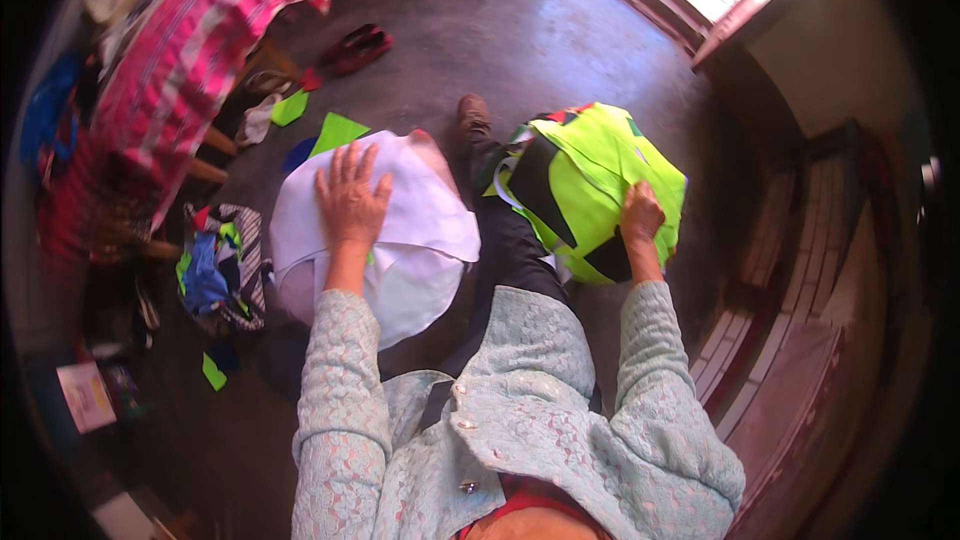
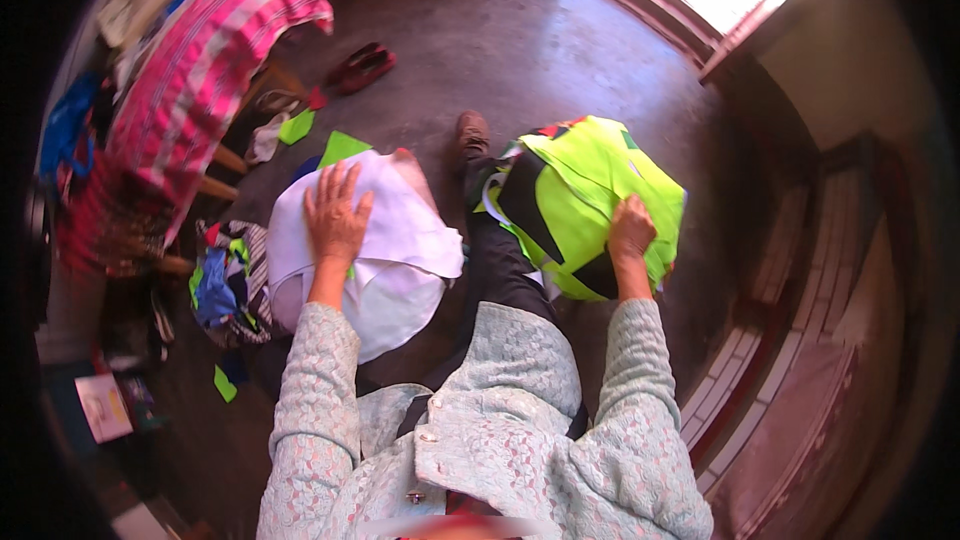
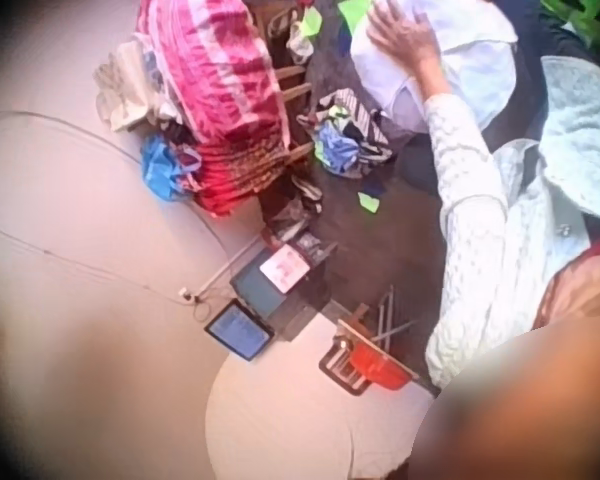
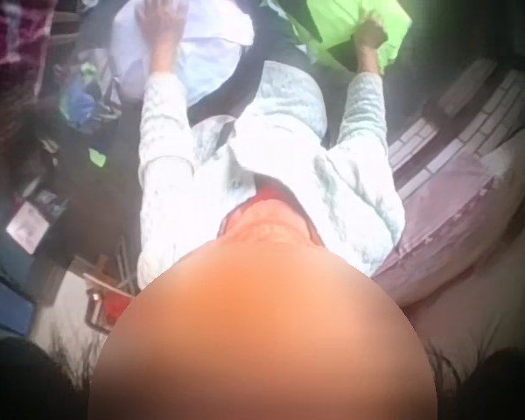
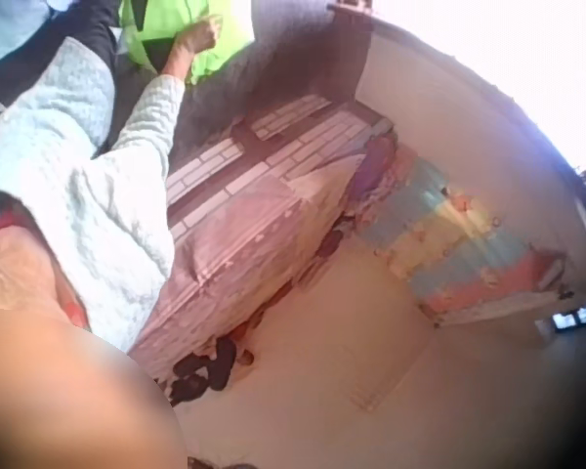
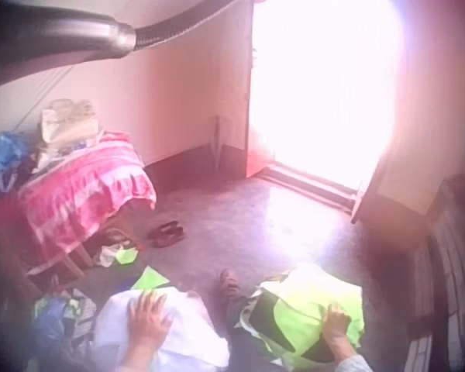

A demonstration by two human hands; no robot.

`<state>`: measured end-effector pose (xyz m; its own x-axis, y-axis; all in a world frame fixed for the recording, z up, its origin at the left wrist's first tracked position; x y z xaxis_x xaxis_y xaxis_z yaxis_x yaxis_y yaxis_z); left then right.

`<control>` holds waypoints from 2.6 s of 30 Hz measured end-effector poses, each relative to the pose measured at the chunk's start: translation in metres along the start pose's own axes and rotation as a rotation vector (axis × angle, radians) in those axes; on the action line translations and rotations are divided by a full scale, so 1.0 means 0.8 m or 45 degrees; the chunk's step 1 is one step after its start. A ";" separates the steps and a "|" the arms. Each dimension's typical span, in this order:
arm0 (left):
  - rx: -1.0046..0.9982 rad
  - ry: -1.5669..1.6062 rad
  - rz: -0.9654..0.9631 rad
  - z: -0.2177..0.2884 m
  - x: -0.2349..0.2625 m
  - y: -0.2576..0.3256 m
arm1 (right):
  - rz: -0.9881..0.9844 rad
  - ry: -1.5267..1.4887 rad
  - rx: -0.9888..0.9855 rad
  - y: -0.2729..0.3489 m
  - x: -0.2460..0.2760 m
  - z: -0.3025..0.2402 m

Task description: The person sits on the floor and assembles a multi-colored fabric object by hand, folding and tucking various colored fabric pieces into a round base. They handle red, green, white, and yellow fabric sections, smoothing and adjusting them to form a structured shape.

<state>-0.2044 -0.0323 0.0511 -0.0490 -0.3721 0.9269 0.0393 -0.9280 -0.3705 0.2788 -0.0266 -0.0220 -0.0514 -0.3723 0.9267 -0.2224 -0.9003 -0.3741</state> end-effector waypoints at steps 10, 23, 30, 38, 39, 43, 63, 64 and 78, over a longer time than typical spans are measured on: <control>0.065 0.121 0.081 0.002 -0.002 0.002 | 0.005 -0.231 -0.228 -0.024 0.057 0.011; 0.065 0.139 0.051 0.001 0.003 0.005 | -0.921 -2.726 -0.211 -0.028 0.223 -0.285; 0.035 0.155 0.122 -0.003 -0.008 0.005 | -1.291 -2.507 -0.017 -0.015 0.068 -0.372; 0.129 0.215 0.057 -0.001 -0.003 0.004 | -1.126 -2.118 0.232 0.005 0.097 -0.374; 0.126 0.220 0.058 -0.001 -0.005 0.005 | -1.097 -2.120 0.286 0.005 0.102 -0.375; 0.111 0.188 0.066 -0.004 -0.010 0.005 | -1.053 -1.984 0.435 0.009 0.112 -0.378; 0.119 0.333 0.156 0.000 0.000 0.002 | -0.615 -1.621 0.455 0.009 0.064 -0.357; 0.117 0.317 0.146 -0.001 0.001 0.002 | -0.542 -1.624 0.469 0.009 0.064 -0.358; 0.055 0.177 0.081 -0.008 -0.006 0.003 | -0.365 -0.778 1.130 0.100 0.120 -0.379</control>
<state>-0.2108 -0.0329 0.0456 -0.1830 -0.4316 0.8833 0.0893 -0.9021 -0.4223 -0.0392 -0.0658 0.0481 0.4326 0.0464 0.9004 0.6378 -0.7216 -0.2692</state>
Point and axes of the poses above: each hand's wrist, its own y-axis away from the middle knuckle, its own x-axis out of the back of the hand, z = x × y, the point moved 2 cm from there along -y, towards the middle knuckle, and after that the axes turned 3 degrees about x, right-handed, at the moved point
